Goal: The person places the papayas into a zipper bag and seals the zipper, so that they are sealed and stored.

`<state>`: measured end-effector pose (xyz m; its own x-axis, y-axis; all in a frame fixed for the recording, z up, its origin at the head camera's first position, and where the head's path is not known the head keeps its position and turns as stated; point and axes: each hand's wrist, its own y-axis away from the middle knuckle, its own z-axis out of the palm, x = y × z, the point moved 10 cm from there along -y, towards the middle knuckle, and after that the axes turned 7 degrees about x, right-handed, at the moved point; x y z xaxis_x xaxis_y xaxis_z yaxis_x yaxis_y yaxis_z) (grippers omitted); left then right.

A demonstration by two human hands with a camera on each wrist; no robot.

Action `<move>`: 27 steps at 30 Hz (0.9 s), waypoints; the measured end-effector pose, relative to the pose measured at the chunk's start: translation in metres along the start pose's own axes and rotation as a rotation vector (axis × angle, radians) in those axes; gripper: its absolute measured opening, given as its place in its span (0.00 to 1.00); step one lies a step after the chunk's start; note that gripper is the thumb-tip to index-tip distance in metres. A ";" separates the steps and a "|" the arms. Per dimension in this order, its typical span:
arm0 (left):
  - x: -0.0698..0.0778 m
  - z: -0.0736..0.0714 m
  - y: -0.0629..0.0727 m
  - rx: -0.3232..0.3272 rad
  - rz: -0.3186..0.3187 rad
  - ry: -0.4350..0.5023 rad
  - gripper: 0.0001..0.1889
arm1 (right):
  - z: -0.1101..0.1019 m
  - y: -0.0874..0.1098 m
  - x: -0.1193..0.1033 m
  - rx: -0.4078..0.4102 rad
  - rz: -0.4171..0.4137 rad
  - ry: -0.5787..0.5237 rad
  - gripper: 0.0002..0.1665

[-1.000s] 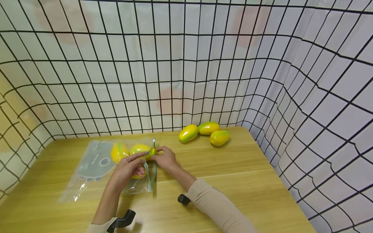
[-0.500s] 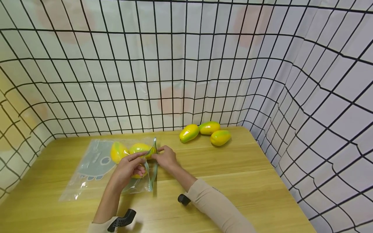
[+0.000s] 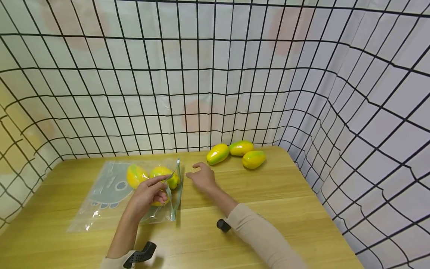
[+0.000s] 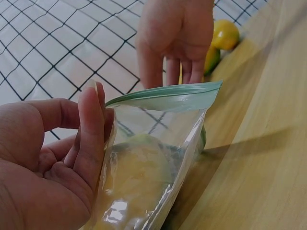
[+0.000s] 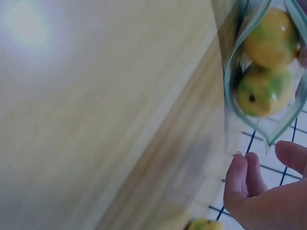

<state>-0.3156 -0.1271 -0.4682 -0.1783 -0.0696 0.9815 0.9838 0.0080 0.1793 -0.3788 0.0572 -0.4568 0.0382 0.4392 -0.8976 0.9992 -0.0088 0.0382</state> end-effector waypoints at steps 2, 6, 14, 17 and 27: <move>-0.001 -0.001 -0.001 0.007 -0.001 0.002 0.22 | -0.008 -0.002 -0.001 0.013 -0.017 0.032 0.29; -0.003 -0.002 -0.001 0.015 -0.006 0.000 0.21 | -0.023 -0.007 -0.003 0.047 -0.044 0.079 0.28; -0.002 -0.001 -0.002 0.011 -0.002 0.010 0.21 | -0.046 -0.015 0.002 0.082 -0.056 0.146 0.34; -0.001 -0.001 -0.001 0.001 0.003 0.013 0.22 | -0.054 -0.020 0.004 0.090 -0.067 0.188 0.34; 0.000 -0.001 0.000 0.005 0.007 0.011 0.22 | -0.085 -0.045 -0.007 0.118 -0.115 0.274 0.38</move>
<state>-0.3156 -0.1280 -0.4679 -0.1712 -0.0805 0.9819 0.9849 0.0137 0.1728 -0.4250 0.1307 -0.4154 -0.0628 0.6690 -0.7406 0.9916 -0.0421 -0.1221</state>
